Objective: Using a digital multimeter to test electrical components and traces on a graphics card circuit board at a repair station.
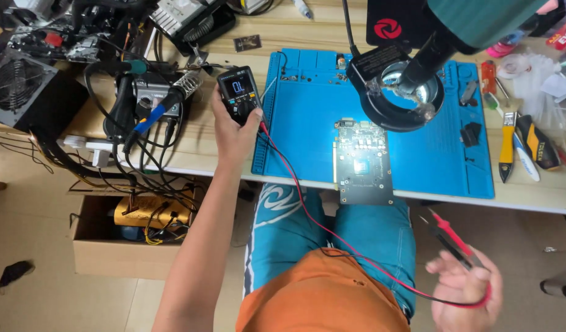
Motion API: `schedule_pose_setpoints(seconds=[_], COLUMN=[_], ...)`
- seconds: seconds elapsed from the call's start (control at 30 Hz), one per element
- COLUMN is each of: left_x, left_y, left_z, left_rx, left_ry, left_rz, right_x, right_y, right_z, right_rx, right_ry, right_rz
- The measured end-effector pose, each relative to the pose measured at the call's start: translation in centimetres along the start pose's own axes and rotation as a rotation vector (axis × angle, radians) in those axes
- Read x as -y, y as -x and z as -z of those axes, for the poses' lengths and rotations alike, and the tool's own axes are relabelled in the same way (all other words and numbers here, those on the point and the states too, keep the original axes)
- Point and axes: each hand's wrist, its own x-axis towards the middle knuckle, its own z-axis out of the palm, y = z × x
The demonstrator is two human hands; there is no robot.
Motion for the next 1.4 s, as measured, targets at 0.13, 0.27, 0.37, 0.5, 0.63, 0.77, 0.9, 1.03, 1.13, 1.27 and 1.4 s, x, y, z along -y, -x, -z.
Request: schedule_pose_setpoints(seconds=[0.13, 0.27, 0.37, 0.5, 0.63, 0.77, 0.9, 1.03, 1.13, 1.27, 1.4], left_x=[0.6, -0.6, 0.0, 0.0, 0.5, 1.3, 1.0, 0.8, 1.7, 0.5, -0.2], left_y=[0.1, 0.6, 0.2, 0.4, 0.6, 0.2, 0.2, 0.7, 0.7, 3.4, 7.8], left_z=[0.5, 0.8, 0.6, 0.5, 0.4, 0.7, 0.9, 0.7, 1.1, 1.6, 1.3], left_rx=[-0.067, -0.082, -0.049, -0.051, -0.081, -0.085, -0.033, -0.02, -0.001, -0.008, -0.15], left_ry=[-0.003, 0.015, 0.005, -0.017, -0.091, -0.136, -0.128, -0.153, -0.164, -0.232, -0.248], left_rz=[0.001, 0.076, 0.018, 0.015, -0.027, -0.056, -0.057, -0.076, -0.159, -0.135, -0.578], right_x=[1.6, 2.5, 2.1, 3.1, 3.6, 3.2, 3.9, 3.7, 4.9, 5.2, 4.5], right_y=[0.6, 1.3, 1.9, 2.8, 2.9, 3.0, 3.0, 2.0, 0.9, 0.3, 0.7], right_z=[-4.8, -6.5, -6.3, -6.6, -6.5, -6.8, -7.9, -8.3, -9.2, -10.0, -10.6], right_rx=[0.151, 0.244, 0.292, 0.32, 0.338, 0.322, 0.408, 0.458, 0.487, 0.467, 0.472], right_ry=[-0.082, -0.031, -0.011, 0.038, 0.095, 0.093, 0.079, 0.057, 0.09, 0.079, 0.05], right_rz=[-0.062, -0.094, -0.071, -0.117, -0.082, -0.112, -0.054, 0.006, 0.044, 0.054, 0.028])
